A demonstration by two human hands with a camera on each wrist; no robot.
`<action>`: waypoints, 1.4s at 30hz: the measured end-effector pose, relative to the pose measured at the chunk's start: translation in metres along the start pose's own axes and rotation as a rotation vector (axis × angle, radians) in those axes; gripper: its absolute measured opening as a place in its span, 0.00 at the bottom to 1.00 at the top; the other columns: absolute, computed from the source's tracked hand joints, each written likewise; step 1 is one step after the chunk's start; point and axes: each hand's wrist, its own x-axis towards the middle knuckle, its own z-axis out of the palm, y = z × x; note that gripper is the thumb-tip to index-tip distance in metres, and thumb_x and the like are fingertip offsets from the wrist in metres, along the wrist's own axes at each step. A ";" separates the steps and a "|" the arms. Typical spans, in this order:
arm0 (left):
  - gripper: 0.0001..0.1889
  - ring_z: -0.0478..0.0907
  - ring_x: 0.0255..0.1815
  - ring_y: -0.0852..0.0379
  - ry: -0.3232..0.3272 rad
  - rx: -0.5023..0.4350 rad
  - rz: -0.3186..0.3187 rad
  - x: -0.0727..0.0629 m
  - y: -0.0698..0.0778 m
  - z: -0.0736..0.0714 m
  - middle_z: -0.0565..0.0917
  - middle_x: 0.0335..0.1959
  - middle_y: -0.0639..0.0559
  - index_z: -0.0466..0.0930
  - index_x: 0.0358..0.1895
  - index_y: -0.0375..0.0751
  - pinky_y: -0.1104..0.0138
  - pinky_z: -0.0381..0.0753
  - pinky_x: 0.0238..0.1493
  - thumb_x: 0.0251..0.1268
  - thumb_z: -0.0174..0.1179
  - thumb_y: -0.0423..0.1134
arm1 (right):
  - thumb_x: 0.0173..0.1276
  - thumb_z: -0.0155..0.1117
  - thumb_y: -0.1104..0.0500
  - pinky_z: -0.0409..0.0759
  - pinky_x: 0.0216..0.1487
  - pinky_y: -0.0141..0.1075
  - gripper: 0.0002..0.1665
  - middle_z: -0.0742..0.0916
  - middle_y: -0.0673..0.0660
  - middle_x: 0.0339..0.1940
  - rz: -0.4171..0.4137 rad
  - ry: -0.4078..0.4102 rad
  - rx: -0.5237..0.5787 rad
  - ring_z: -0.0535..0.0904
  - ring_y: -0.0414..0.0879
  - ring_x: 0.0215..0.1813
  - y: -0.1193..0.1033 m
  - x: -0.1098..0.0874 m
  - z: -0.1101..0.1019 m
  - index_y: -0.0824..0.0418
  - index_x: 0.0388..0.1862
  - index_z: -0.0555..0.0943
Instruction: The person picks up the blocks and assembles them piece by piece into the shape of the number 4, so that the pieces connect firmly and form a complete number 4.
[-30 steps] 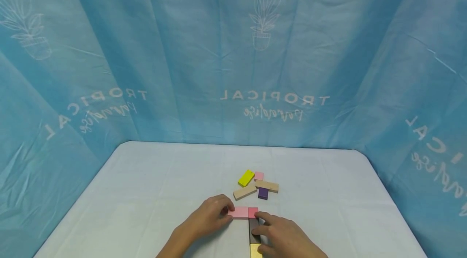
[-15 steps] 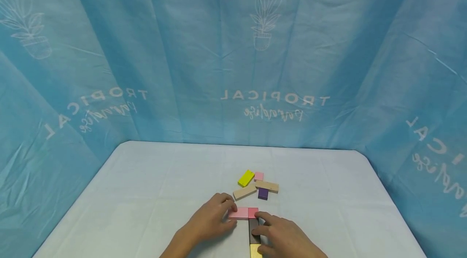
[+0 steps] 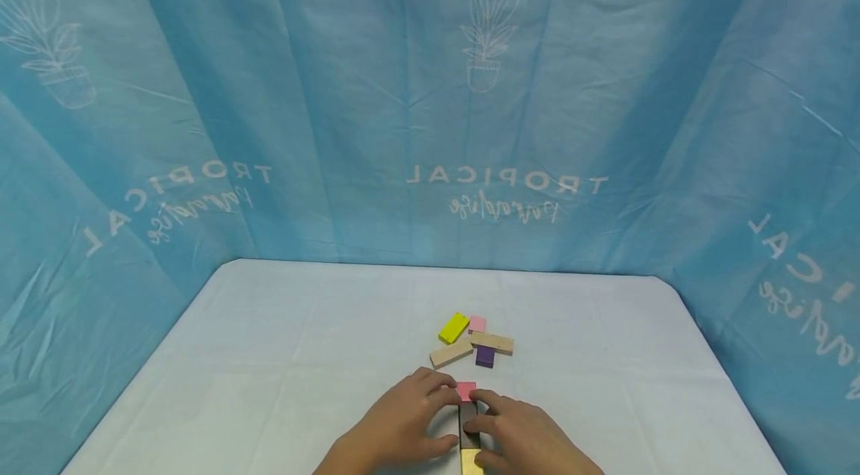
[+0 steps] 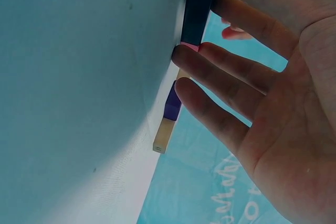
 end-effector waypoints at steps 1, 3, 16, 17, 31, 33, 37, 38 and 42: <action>0.21 0.69 0.56 0.62 -0.001 0.010 0.035 0.000 0.001 0.001 0.75 0.54 0.61 0.81 0.52 0.55 0.64 0.74 0.55 0.58 0.63 0.59 | 0.58 0.69 0.42 0.80 0.44 0.47 0.17 0.78 0.50 0.61 -0.008 0.007 -0.007 0.78 0.43 0.52 0.001 0.000 0.000 0.35 0.48 0.83; 0.24 0.69 0.56 0.63 -0.008 0.018 0.091 0.000 0.003 0.002 0.76 0.55 0.61 0.80 0.55 0.52 0.65 0.73 0.55 0.60 0.62 0.59 | 0.59 0.69 0.42 0.80 0.44 0.47 0.16 0.78 0.50 0.61 -0.010 0.010 -0.003 0.78 0.44 0.53 0.001 -0.001 0.000 0.36 0.48 0.83; 0.33 0.69 0.57 0.61 -0.047 0.102 0.137 0.002 0.008 0.014 0.76 0.57 0.62 0.78 0.60 0.54 0.62 0.72 0.57 0.60 0.49 0.72 | 0.62 0.66 0.40 0.80 0.45 0.43 0.17 0.77 0.48 0.61 -0.028 0.008 -0.013 0.76 0.43 0.55 0.002 -0.001 0.001 0.39 0.49 0.84; 0.34 0.69 0.57 0.61 -0.049 0.104 0.133 0.003 0.008 0.014 0.76 0.57 0.62 0.77 0.60 0.54 0.62 0.72 0.57 0.59 0.49 0.72 | 0.61 0.66 0.40 0.80 0.46 0.43 0.17 0.77 0.48 0.62 -0.024 0.005 -0.010 0.76 0.43 0.55 0.002 0.000 0.001 0.39 0.49 0.84; 0.33 0.68 0.58 0.63 -0.070 0.105 0.092 0.003 0.008 0.014 0.75 0.58 0.63 0.78 0.60 0.56 0.64 0.73 0.55 0.58 0.50 0.72 | 0.61 0.66 0.40 0.80 0.43 0.41 0.17 0.77 0.48 0.61 -0.074 0.026 -0.025 0.77 0.41 0.53 0.003 0.003 0.001 0.40 0.48 0.84; 0.33 0.68 0.57 0.63 -0.057 0.104 0.098 0.002 0.007 0.014 0.75 0.57 0.62 0.78 0.58 0.55 0.65 0.73 0.55 0.58 0.50 0.72 | 0.61 0.66 0.40 0.80 0.43 0.40 0.17 0.77 0.49 0.60 -0.085 0.031 -0.022 0.77 0.41 0.52 0.003 0.003 0.001 0.41 0.48 0.84; 0.34 0.69 0.56 0.63 -0.027 0.113 0.118 0.002 0.007 0.016 0.76 0.56 0.61 0.79 0.57 0.54 0.66 0.73 0.54 0.59 0.48 0.72 | 0.61 0.66 0.40 0.80 0.43 0.40 0.17 0.78 0.49 0.60 -0.080 0.027 -0.020 0.77 0.41 0.51 0.003 0.002 0.001 0.40 0.48 0.84; 0.33 0.69 0.56 0.63 -0.016 0.118 0.124 0.002 0.007 0.017 0.76 0.56 0.61 0.80 0.57 0.53 0.67 0.73 0.53 0.59 0.48 0.72 | 0.61 0.65 0.39 0.80 0.43 0.40 0.17 0.77 0.49 0.60 -0.078 0.026 -0.019 0.77 0.40 0.50 0.004 0.002 0.001 0.40 0.47 0.84; 0.33 0.69 0.56 0.63 -0.003 0.134 0.124 0.002 0.007 0.017 0.77 0.56 0.61 0.80 0.56 0.53 0.67 0.74 0.52 0.59 0.48 0.72 | 0.63 0.62 0.36 0.80 0.43 0.41 0.18 0.78 0.48 0.59 -0.073 0.006 -0.002 0.77 0.40 0.48 0.004 0.002 -0.002 0.39 0.48 0.84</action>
